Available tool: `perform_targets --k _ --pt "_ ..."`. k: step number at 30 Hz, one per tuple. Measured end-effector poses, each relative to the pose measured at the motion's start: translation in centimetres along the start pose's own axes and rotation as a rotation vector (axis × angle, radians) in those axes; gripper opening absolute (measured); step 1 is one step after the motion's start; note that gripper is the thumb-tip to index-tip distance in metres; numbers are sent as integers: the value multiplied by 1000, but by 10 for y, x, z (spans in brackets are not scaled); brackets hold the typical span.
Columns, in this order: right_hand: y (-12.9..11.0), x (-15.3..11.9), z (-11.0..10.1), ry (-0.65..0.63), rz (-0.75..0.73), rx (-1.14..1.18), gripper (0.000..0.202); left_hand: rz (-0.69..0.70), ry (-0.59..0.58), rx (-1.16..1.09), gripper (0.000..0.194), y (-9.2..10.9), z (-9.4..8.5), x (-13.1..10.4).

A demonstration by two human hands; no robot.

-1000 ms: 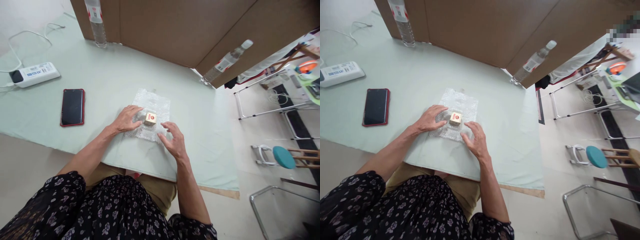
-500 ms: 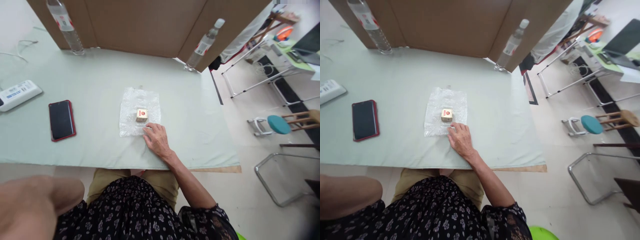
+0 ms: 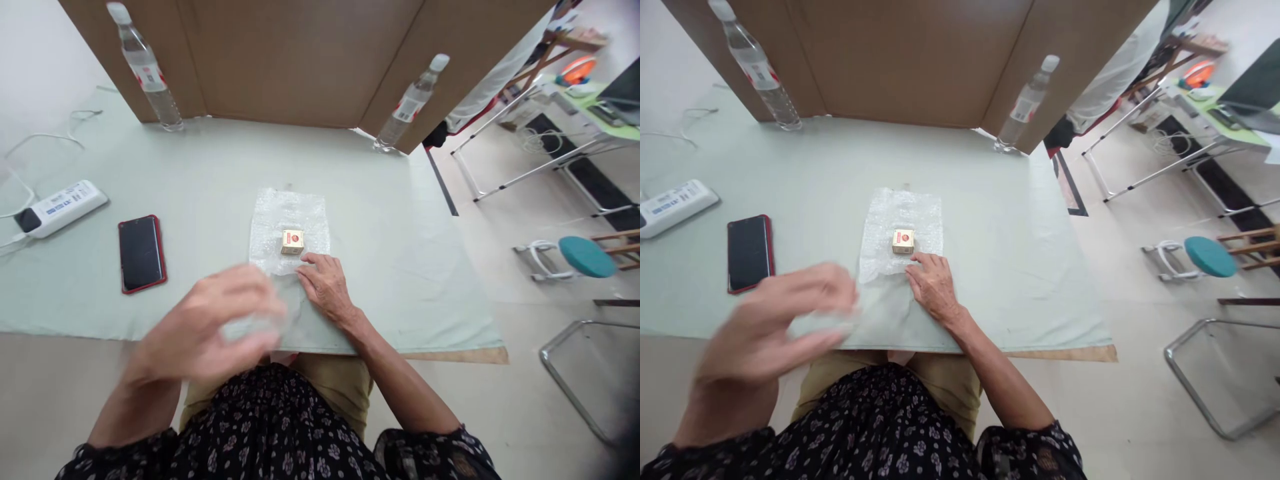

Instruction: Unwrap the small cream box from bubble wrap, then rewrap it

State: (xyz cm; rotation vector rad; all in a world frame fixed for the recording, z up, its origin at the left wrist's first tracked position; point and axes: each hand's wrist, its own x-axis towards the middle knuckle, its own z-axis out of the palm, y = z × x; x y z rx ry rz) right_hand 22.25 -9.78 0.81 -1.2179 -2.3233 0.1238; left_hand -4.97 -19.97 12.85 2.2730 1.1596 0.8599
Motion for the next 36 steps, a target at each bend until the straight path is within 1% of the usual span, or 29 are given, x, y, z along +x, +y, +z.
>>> perform_targets --k 2,3,4,5,6,8,9,10,11,14,15,16,18,20,21,24,25,27,30,33,36 --pt "4 7 -3 32 -11 5 15 -33 2 155 48 -31 31 48" --pt "6 11 -5 46 -5 9 15 -67 -9 249 54 -47 47 67" --pt "8 15 -6 58 6 16 14 -77 -5 279 59 -61 60 82" --pt "10 20 -6 66 19 28 13 -98 14 307 58 -73 71 93" --pt "13 24 -6 70 31 46 12 -130 27 318 51 -83 80 101" --pt "19 35 -4 74 53 103 11 -186 44 275 33 -96 90 111" --pt "22 41 -4 78 64 139 11 -212 56 227 26 -99 93 115" --pt "26 47 -3 79 77 178 11 -244 59 171 26 -102 93 118" --pt "29 52 -2 77 90 220 11 -285 67 113 31 -105 93 122" --pt "38 65 1 43 123 353 10 -431 95 -62 61 -112 87 131" --pt "41 68 2 26 133 399 10 -474 92 -114 66 -114 85 133" --pt "42 69 3 14 141 446 11 -508 76 -161 64 -115 82 134" --pt "45 70 7 13 160 543 12 -554 8 -236 45 -117 80 135" --pt "45 68 11 28 182 627 14 -550 -28 -290 29 -118 81 136" --pt "45 68 13 35 193 656 14 -521 -11 -309 26 -117 83 137" --pt "43 65 17 46 218 687 15 -399 96 -350 21 -115 92 140" --pt "43 65 18 51 224 687 16 -378 119 -371 19 -114 95 140" --pt "42 64 18 69 236 683 16 -385 138 -429 19 -112 100 141" --pt "39 63 17 99 262 678 15 -442 164 -502 22 -110 105 140" --pt "35 61 16 116 292 680 15 -481 194 -521 25 -108 107 139" --pt "32 61 16 127 303 691 16 -489 207 -523 25 -108 109 138"
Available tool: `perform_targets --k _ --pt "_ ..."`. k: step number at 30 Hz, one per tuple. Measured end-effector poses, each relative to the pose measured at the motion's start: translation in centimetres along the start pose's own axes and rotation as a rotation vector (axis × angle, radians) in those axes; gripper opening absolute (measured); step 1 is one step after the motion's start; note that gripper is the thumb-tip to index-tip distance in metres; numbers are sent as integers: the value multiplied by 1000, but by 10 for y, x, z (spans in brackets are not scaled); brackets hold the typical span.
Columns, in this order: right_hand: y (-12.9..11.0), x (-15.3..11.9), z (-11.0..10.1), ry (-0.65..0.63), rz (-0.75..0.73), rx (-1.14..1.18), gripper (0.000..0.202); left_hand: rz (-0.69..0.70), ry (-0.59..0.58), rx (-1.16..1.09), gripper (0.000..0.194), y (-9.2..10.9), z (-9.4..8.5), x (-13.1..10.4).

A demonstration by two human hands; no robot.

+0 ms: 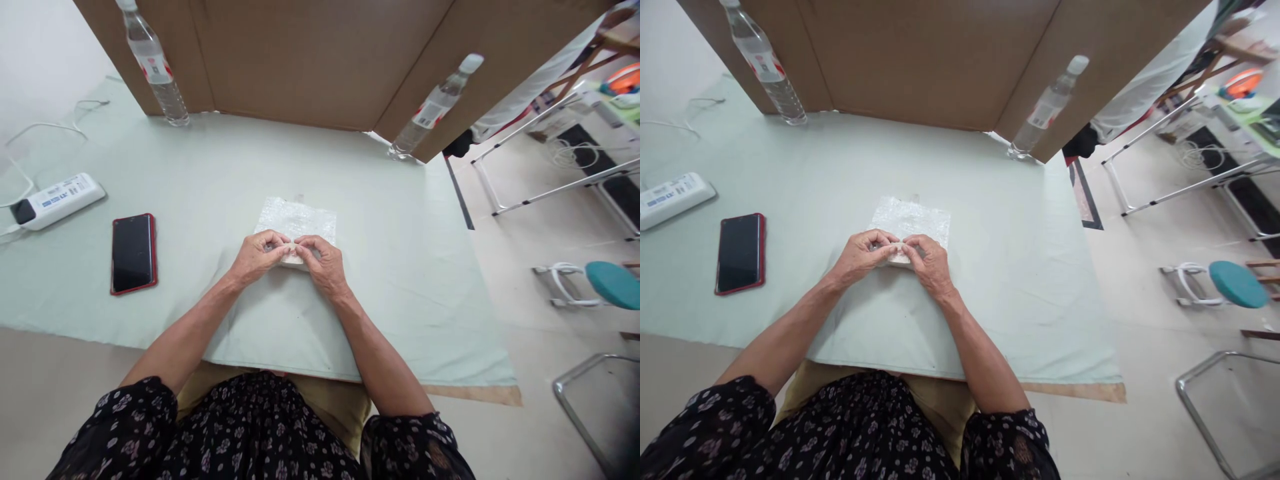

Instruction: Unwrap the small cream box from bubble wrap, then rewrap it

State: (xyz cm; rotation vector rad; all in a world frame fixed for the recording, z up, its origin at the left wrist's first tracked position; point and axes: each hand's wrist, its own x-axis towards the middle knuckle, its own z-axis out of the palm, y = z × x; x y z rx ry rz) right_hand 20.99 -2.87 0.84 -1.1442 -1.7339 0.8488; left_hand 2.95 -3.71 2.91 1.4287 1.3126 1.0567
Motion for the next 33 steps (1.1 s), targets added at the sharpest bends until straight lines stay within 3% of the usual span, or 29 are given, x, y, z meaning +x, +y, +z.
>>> perform_targets --k 6,9,11,15,18,25,29,33 --pt "7 3 -9 47 17 -103 13 -20 -11 8 22 0 3 3" --pt "3 2 -22 213 -96 -363 13 -41 -29 27 21 2 2 5" --pt "-5 0 -28 255 -222 -516 13 -45 -52 49 21 2 1 6" --pt "-18 -9 -21 26 -387 -650 14 -14 -83 109 20 0 -1 9" --pt "-17 -14 -12 -99 -405 -688 12 13 -105 153 22 -1 -3 13" --pt "-16 -15 -8 -41 -433 -757 11 -25 -206 194 22 7 -4 21" --pt "-17 -13 -9 -79 -443 -766 15 -42 -171 228 25 11 -14 14" --pt "-19 -12 -10 -139 -400 -784 17 -71 -109 295 56 14 -31 1"
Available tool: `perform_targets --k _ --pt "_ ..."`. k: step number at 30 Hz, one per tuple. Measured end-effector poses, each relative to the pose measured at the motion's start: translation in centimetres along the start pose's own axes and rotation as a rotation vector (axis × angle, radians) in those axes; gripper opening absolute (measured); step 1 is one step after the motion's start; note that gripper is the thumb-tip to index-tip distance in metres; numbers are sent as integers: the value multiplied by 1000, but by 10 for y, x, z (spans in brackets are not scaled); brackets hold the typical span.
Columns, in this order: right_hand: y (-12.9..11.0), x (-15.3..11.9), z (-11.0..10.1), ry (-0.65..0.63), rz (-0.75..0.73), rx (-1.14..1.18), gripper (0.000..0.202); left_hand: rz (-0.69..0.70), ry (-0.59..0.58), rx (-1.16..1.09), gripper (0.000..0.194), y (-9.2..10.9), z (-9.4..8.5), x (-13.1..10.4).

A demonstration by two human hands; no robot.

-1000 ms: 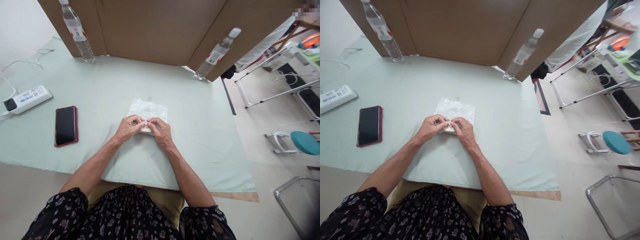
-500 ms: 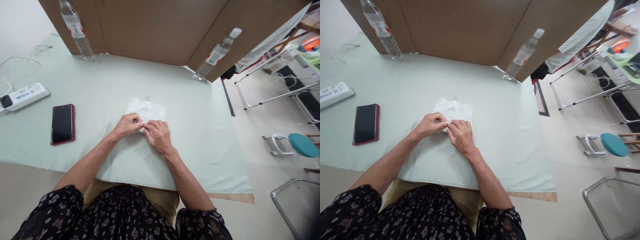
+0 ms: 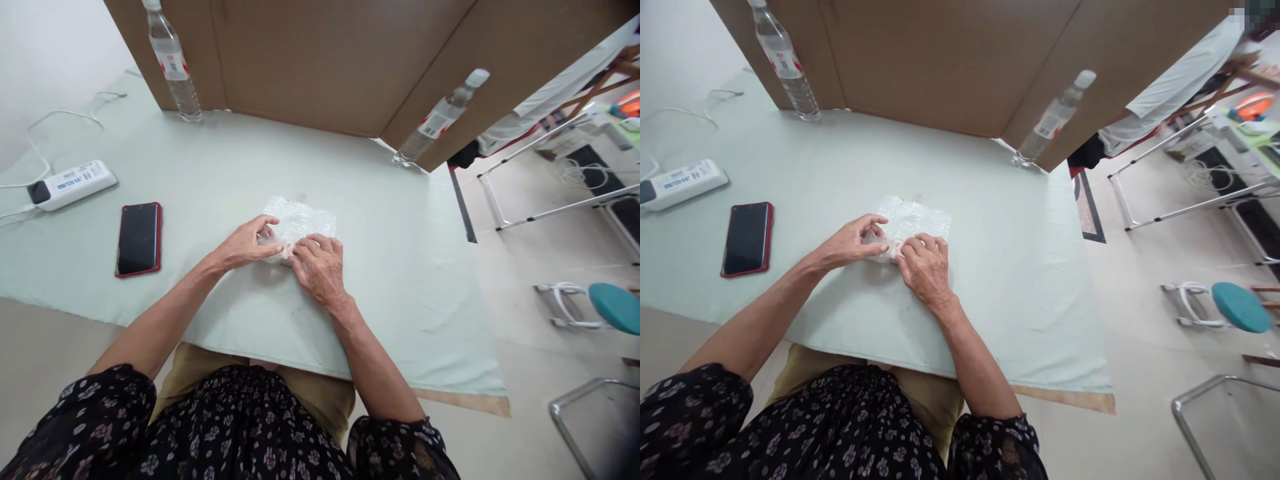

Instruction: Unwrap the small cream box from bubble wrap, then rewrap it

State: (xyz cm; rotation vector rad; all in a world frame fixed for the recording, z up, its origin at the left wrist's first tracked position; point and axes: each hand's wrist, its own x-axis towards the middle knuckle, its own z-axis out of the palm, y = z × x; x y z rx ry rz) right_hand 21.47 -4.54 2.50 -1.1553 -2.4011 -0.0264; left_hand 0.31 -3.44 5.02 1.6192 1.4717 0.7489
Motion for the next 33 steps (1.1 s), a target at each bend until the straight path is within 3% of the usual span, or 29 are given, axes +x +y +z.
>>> perform_targets --k 5,9,14,18,22,27,33 --pt "-8 2 -4 -99 -5 -108 29 -109 85 94 40 -9 2 -1" --pt "-17 3 -4 -104 10 -195 31 -120 128 300 39 -13 11 5" --pt "-18 3 -1 -97 12 -176 30 -201 156 423 42 -15 -4 -4" --pt "-17 4 1 -61 -3 -208 28 -424 150 176 42 -7 -17 -10" --pt "-17 4 1 -43 -7 -208 24 -626 55 -120 36 5 -14 -7" --pt "-16 4 1 -55 -13 -183 23 -691 70 -290 31 9 0 6" --pt "-15 4 1 -60 -20 -181 24 -622 2 -181 28 6 6 18"
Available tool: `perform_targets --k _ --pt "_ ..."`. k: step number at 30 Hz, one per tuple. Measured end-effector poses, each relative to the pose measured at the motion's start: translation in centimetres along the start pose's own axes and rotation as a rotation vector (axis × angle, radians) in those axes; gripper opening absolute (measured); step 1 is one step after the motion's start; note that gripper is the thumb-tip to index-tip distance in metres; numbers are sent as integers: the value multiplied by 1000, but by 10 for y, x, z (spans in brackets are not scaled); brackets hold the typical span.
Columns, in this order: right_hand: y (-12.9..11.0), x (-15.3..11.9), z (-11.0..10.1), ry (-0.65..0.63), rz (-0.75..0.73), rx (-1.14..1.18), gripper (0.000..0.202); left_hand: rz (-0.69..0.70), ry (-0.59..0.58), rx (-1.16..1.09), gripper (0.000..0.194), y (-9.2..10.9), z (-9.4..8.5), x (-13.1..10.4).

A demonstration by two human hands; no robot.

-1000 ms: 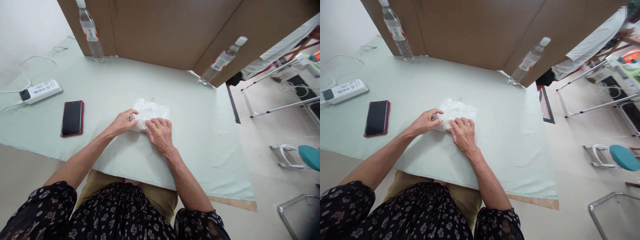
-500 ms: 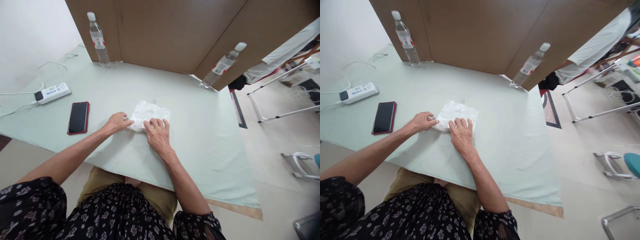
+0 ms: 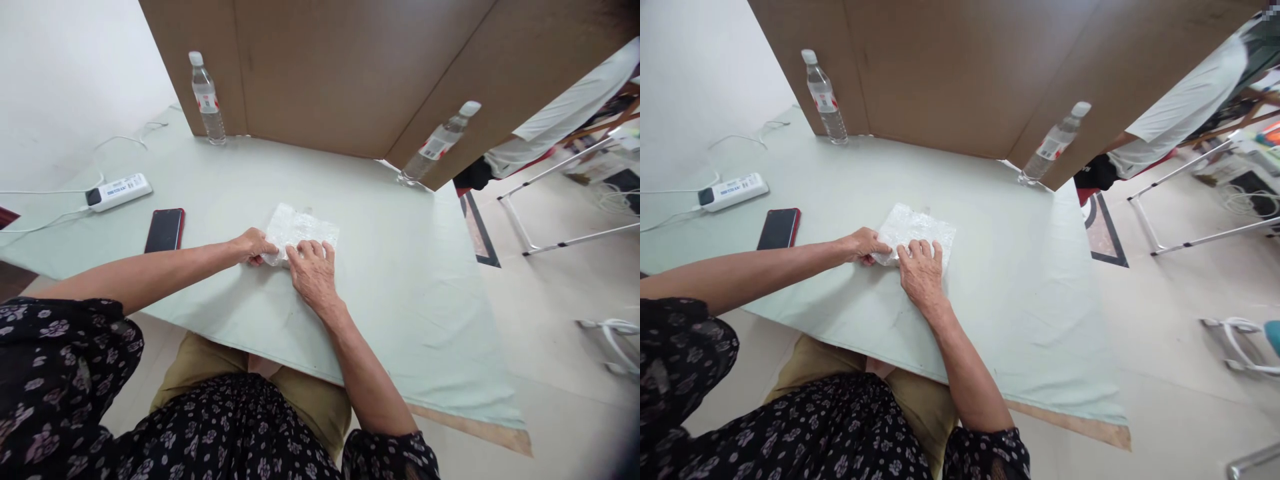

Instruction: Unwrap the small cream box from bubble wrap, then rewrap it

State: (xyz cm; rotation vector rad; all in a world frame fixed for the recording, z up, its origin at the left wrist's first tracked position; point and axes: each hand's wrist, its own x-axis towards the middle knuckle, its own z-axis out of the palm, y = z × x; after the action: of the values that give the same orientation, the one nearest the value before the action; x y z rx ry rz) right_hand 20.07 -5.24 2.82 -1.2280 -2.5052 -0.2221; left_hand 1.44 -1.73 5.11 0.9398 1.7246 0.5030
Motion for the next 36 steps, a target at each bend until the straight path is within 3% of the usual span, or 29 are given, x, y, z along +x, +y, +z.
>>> perform_targets --k 7,20,27,33,36 --pt "0 -1 2 27 -7 2 25 88 19 -12 15 4 4 -4" --pt "4 -2 1 52 -2 84 18 116 12 -176 16 18 21 -11" --pt "6 -4 2 11 15 133 15 258 57 -121 14 16 26 -18" --pt "6 -5 0 12 28 170 21 246 -115 -58 4 22 20 -22" --pt "8 -5 -4 -27 43 242 25 319 -198 53 12 18 16 -21"
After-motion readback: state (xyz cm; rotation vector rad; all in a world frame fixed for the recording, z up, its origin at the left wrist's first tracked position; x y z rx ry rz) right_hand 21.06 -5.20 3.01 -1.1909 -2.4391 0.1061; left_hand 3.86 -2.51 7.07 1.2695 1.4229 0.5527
